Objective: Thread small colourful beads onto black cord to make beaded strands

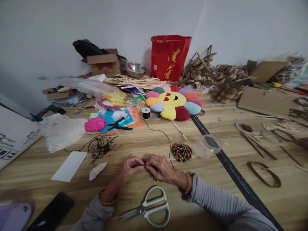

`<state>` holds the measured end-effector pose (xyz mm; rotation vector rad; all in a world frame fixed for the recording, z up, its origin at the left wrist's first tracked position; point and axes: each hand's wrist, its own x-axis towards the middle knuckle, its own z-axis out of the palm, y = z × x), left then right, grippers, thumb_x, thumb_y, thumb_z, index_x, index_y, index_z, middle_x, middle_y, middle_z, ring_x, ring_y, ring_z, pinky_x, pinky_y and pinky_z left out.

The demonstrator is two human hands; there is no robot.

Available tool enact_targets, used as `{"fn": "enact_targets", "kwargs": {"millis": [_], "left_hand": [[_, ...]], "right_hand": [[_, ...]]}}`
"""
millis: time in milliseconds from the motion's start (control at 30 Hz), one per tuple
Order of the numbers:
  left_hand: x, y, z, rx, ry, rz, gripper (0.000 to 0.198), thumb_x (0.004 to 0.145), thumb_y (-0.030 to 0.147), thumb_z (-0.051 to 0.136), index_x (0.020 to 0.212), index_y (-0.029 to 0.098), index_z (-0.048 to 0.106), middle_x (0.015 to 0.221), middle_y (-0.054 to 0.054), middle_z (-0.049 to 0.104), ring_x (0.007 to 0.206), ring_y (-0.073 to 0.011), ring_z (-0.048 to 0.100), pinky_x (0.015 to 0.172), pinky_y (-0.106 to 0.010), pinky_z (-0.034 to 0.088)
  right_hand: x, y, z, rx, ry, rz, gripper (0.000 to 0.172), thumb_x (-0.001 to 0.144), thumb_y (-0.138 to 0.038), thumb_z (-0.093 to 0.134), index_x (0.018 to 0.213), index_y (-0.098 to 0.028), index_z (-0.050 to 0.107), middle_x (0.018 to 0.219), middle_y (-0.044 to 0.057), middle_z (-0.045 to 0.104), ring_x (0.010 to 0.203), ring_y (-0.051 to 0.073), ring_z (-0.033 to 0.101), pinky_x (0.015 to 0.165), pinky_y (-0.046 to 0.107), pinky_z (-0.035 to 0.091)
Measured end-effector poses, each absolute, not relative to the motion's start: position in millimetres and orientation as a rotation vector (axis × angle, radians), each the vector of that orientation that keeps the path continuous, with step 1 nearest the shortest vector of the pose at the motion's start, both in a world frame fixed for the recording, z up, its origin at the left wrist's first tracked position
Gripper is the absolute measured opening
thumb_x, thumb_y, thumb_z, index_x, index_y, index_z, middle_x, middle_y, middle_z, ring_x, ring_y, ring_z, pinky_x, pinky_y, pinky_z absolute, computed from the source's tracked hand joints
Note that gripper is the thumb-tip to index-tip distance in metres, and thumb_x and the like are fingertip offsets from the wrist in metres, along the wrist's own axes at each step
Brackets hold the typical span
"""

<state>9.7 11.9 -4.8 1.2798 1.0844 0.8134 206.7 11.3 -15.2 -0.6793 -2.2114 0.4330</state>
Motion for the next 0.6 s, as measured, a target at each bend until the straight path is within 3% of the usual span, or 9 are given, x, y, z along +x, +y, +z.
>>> {"fn": "enact_targets", "kwargs": {"millis": [600], "left_hand": [[9.3, 12.1, -4.2, 1.283, 1.072, 0.810, 0.018, 0.058, 0.025, 0.080, 0.067, 0.013, 0.069, 0.066, -0.003, 0.069, 0.065, -0.0150, 0.061, 0.065, -0.025, 0.048]], "right_hand": [[207.2, 11.2, -12.5, -0.675, -2.227, 0.409, 0.015, 0.093, -0.019, 0.045, 0.083, -0.016, 0.055, 0.075, 0.005, 0.061, 0.068, 0.015, 0.056, 0.063, 0.024, 0.047]]}}
